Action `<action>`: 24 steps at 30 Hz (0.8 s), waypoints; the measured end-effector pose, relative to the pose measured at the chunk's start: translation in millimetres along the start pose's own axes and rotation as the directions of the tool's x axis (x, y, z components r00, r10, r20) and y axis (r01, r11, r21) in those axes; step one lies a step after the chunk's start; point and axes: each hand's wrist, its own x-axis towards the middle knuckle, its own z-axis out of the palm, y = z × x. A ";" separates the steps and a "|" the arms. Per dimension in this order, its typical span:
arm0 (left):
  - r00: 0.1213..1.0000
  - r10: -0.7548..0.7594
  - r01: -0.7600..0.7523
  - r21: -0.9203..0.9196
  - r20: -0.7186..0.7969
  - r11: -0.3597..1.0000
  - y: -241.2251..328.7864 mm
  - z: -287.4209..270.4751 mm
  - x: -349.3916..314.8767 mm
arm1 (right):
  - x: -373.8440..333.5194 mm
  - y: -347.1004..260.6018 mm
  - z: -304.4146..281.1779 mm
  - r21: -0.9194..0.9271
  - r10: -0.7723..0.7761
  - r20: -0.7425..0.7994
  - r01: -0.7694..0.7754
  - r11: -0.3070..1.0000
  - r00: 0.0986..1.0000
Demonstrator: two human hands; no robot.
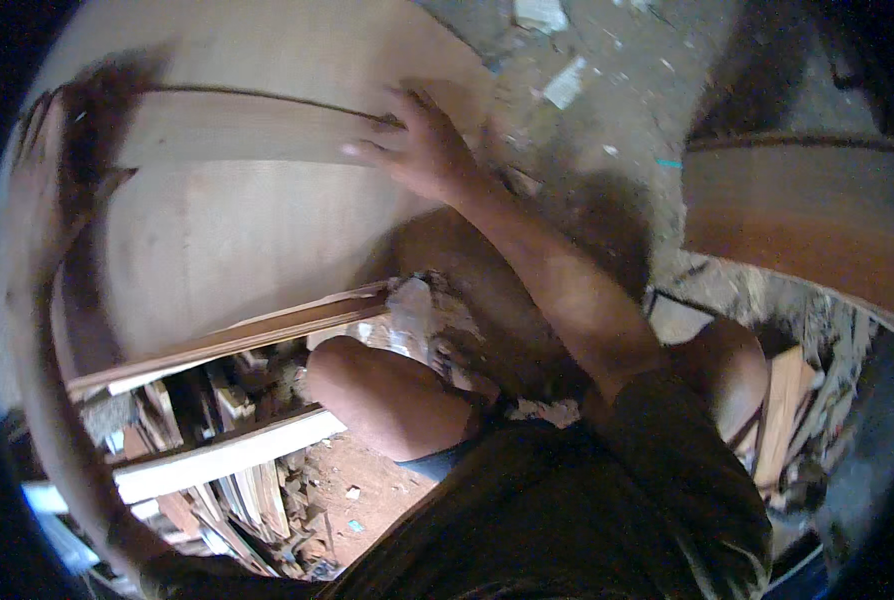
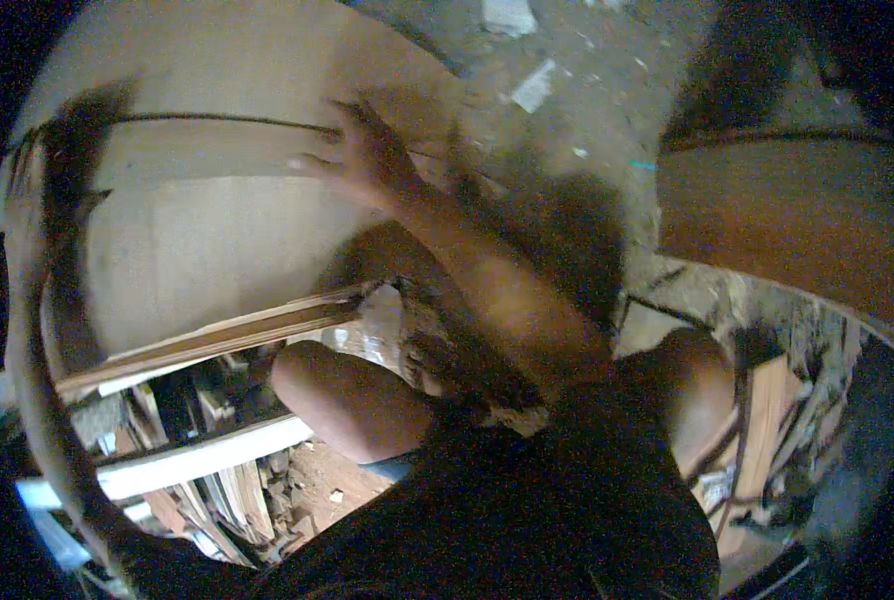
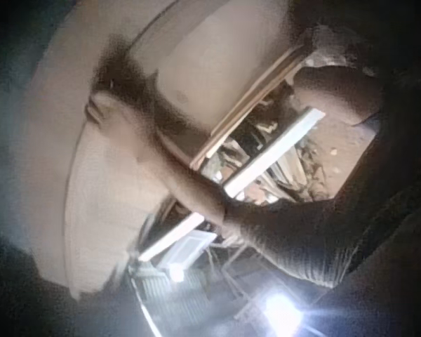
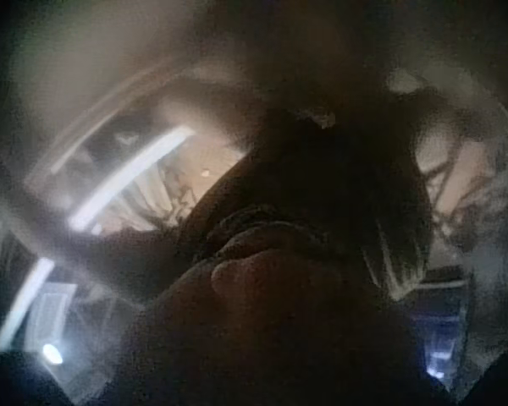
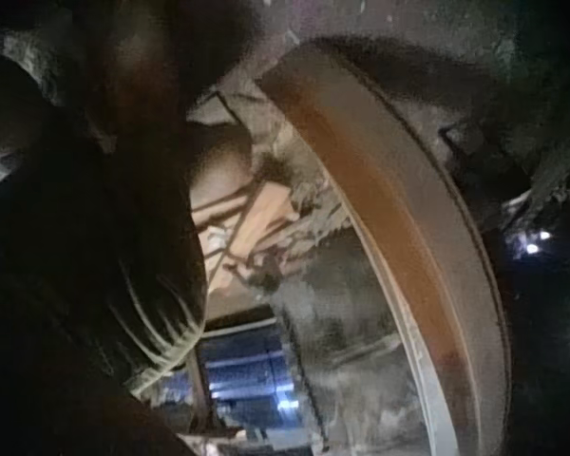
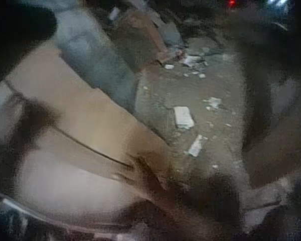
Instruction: The person uses a hammer and pliers to remove nails and separate wooden strips from a large plywood panel. They repeatedly strike the wood and pull out fasteners, eventually detaching a long strip and placing it aside in a cluttered workshop.
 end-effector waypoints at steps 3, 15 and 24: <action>0.968 -0.224 0.230 0.039 -0.115 0.972 17.0 -22.8 -21.7 | 58.7 -115.6 0.0 0.179 -0.386 -0.071 0.392 0.902 0.920; 0.232 -0.856 0.810 -0.396 -0.462 0.433 41.3 3.2 -55.3 | 111.3 -211.8 28.5 -0.134 -0.419 0.242 0.458 0.879 0.875; 0.533 -0.677 0.832 0.171 -0.506 0.527 35.6 2.8 -52.0 | 86.8 -193.8 -71.8 -0.146 -0.417 0.124 0.433 0.890 0.900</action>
